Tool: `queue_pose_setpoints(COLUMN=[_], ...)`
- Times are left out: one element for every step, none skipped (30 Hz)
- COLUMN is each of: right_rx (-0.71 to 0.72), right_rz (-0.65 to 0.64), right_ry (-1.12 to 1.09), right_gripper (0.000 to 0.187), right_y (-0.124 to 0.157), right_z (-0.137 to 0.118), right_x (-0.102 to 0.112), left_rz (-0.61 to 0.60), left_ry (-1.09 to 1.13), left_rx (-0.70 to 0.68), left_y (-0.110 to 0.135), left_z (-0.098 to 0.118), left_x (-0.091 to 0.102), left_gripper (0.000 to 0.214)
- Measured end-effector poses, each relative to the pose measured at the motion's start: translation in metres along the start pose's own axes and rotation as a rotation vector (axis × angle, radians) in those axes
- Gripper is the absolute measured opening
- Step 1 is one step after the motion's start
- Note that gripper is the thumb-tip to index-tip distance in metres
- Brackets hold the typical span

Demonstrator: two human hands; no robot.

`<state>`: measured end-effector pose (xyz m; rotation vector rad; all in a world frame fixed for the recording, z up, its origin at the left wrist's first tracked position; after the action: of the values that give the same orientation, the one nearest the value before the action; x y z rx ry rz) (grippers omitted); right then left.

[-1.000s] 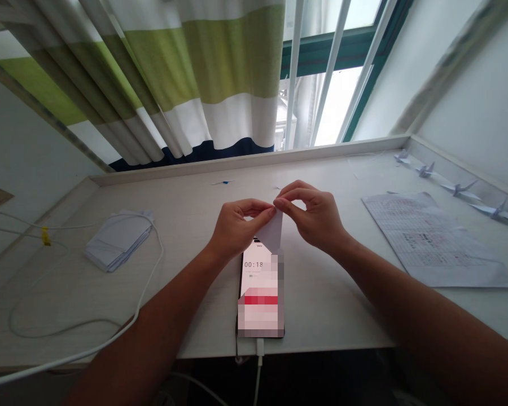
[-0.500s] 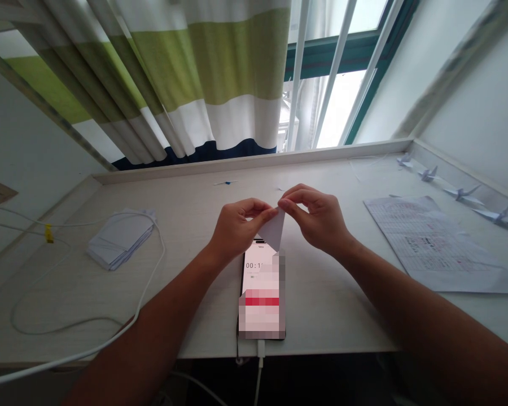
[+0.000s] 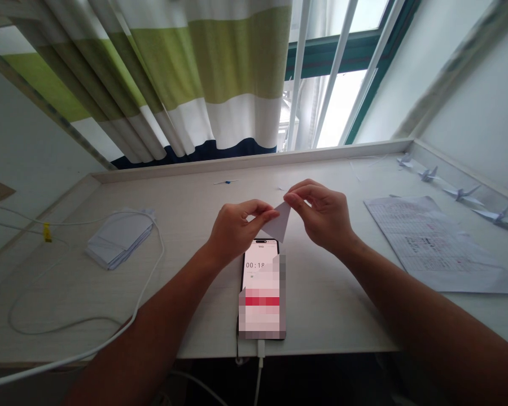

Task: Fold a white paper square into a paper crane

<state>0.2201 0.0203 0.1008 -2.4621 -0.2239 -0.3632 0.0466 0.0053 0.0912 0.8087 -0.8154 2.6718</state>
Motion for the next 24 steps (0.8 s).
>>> queue_pose_setpoints(right_rx=[-0.002,-0.004,-0.006,-0.007,-0.009,-0.010,-0.012,-0.015,-0.022,-0.028,-0.032,-0.035,-0.036,-0.037,-0.038,-0.038,-0.039,-0.040,-0.041,-0.042,-0.046,-0.052,-0.057,-0.061], right_rz=[0.003,0.004,0.006,0.009,0.009,0.010,0.008,0.006,0.008,0.019,0.036,0.057,0.077,0.088,0.094,0.097,0.099,0.101,0.103,0.107,0.112,0.117,0.126,0.136], right_ry=[0.001,0.002,0.004,0.004,0.003,0.002,0.000,-0.002,-0.006,-0.013,-0.022,-0.031,-0.040,-0.045,-0.048,-0.049,-0.050,-0.052,-0.053,-0.053,-0.055,-0.060,-0.069,-0.079], right_gripper=[0.017,0.017,0.017,0.018,0.018,0.019,0.020,0.021,0.021,0.021,0.021,0.021,0.021,0.021,0.022,0.023,0.023,0.024,0.025,0.025,0.026,0.025,0.025,0.025], right_y=[0.000,0.000,0.000,0.000,0.000,0.000,-0.001,-0.001,-0.001,-0.001,-0.002,-0.002,-0.002,-0.002,-0.003,-0.003,-0.003,-0.003,-0.003,-0.003,-0.003,-0.003,-0.003,-0.003], right_z=[0.000,-0.001,-0.002,-0.003,-0.004,-0.004,-0.004,-0.004,-0.002,-0.001,0.001,0.003,0.005,0.006,0.007,0.007,0.007,0.007,0.006,0.006,0.006,0.007,0.008,0.009], right_x=[0.000,0.001,0.001,0.001,0.001,0.001,0.001,0.001,0.002,0.003,0.005,0.008,0.010,0.012,0.013,0.013,0.014,0.014,0.014,0.015,0.015,0.016,0.017,0.018], left_rz=[-0.013,-0.024,-0.030,-0.029,-0.022,-0.014,-0.008,-0.006,-0.008,-0.013,-0.021,-0.031,-0.041,-0.049,-0.050,-0.043,-0.032,-0.023,-0.017,-0.016,-0.017,-0.017,-0.014,-0.008], left_ry=[-0.014,-0.028,-0.042,-0.052,-0.057,-0.057,-0.053,-0.048,-0.044,-0.044,-0.046,-0.051,-0.057,-0.060,-0.056,-0.044,-0.026,-0.004,0.018,0.037,0.051,0.058,0.059,0.055], left_rx=[-0.004,-0.006,-0.005,-0.002,0.001,0.004,0.009,0.013,0.018,0.023,0.028,0.034,0.040,0.044,0.049,0.055,0.063,0.073,0.084,0.094,0.102,0.109,0.115,0.121], left_y=[0.000,0.000,0.000,0.000,0.000,0.000,0.000,0.000,0.000,0.000,0.000,-0.001,-0.001,-0.001,-0.001,-0.001,-0.001,-0.001,0.000,0.000,0.000,0.000,0.000,0.000], left_z=[0.000,0.000,0.001,0.000,0.000,0.000,0.000,0.000,0.000,0.000,-0.001,-0.001,0.000,0.000,0.000,0.001,0.000,0.000,-0.001,-0.002,-0.003,-0.004,-0.005,-0.005], left_x=[-0.001,-0.001,-0.001,-0.001,-0.001,0.000,0.000,0.001,0.001,0.001,0.000,0.000,0.000,-0.001,-0.001,0.000,0.000,0.001,0.001,0.001,0.001,0.000,0.001,0.001], left_gripper=[0.024,0.025,0.026,0.026,0.027,0.027,0.027,0.026,0.026,0.026,0.026,0.026,0.026,0.025,0.025,0.025,0.024,0.024,0.024,0.024,0.024,0.024,0.023,0.023])
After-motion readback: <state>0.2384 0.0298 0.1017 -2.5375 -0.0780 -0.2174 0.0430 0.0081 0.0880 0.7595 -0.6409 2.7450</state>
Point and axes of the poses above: each hand's wrist, its own y-axis away from the middle knuckle, its own x-axis out of the back of the hand, z = x × y, the point moved 8 cm from there along -y, towards the middle knuckle, and after that the axes turned 8 degrees about -z, right-handed, at the moved point
